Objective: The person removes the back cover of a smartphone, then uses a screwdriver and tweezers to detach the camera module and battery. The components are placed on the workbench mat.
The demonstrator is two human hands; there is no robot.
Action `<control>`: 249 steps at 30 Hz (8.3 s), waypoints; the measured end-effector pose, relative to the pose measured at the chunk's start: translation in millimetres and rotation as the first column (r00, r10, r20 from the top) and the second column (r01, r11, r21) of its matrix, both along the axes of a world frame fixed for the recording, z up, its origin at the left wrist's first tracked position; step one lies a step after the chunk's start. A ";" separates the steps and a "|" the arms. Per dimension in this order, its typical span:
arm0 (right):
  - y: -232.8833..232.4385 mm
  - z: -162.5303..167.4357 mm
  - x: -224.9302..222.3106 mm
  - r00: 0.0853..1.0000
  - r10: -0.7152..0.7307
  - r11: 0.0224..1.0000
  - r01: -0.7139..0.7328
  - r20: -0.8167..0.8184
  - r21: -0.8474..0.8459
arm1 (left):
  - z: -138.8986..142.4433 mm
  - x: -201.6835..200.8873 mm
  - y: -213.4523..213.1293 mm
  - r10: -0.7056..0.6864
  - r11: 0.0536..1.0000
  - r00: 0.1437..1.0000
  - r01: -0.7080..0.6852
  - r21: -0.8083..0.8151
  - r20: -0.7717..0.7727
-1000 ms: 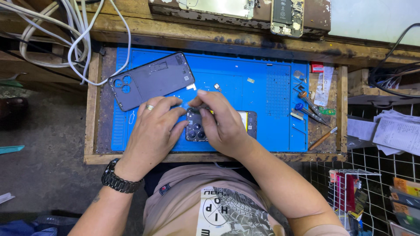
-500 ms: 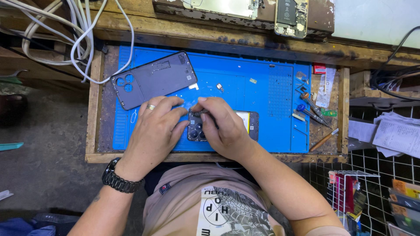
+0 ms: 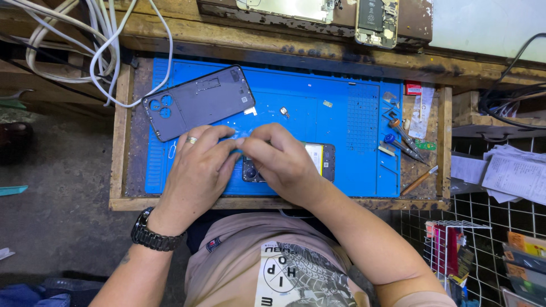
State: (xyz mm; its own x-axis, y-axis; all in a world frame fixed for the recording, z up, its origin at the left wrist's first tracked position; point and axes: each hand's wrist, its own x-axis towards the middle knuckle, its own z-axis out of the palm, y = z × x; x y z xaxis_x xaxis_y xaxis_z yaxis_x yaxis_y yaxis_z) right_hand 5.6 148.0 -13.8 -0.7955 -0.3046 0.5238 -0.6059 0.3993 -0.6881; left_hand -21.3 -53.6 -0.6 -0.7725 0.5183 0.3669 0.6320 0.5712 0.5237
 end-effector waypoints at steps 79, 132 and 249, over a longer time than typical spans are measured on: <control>-12.5 3.8 31.0 0.985 0.154 0.978 -0.140 0.083 -0.152 | -2.0 0.6 -1.8 -0.011 0.998 1.000 0.009 -0.062 -0.019; 3.3 4.6 27.6 0.997 0.079 0.996 -0.079 0.008 -0.046 | -2.5 -0.8 -0.3 -0.017 0.998 0.999 0.015 -0.063 -0.028; 19.8 -33.3 62.6 1.000 -0.022 0.965 0.018 -0.009 -0.263 | -0.4 1.5 1.1 0.001 0.998 0.999 -0.003 -0.058 -0.033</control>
State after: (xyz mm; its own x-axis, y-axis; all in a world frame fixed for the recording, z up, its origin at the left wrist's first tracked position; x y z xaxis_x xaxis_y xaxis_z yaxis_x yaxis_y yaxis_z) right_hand 68.3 167.9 -47.0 -0.7933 -0.1393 0.5927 -0.6084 0.2179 -0.7631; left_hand -19.8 -52.5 -1.0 -0.7617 0.5376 0.3618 0.6471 0.6013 0.4687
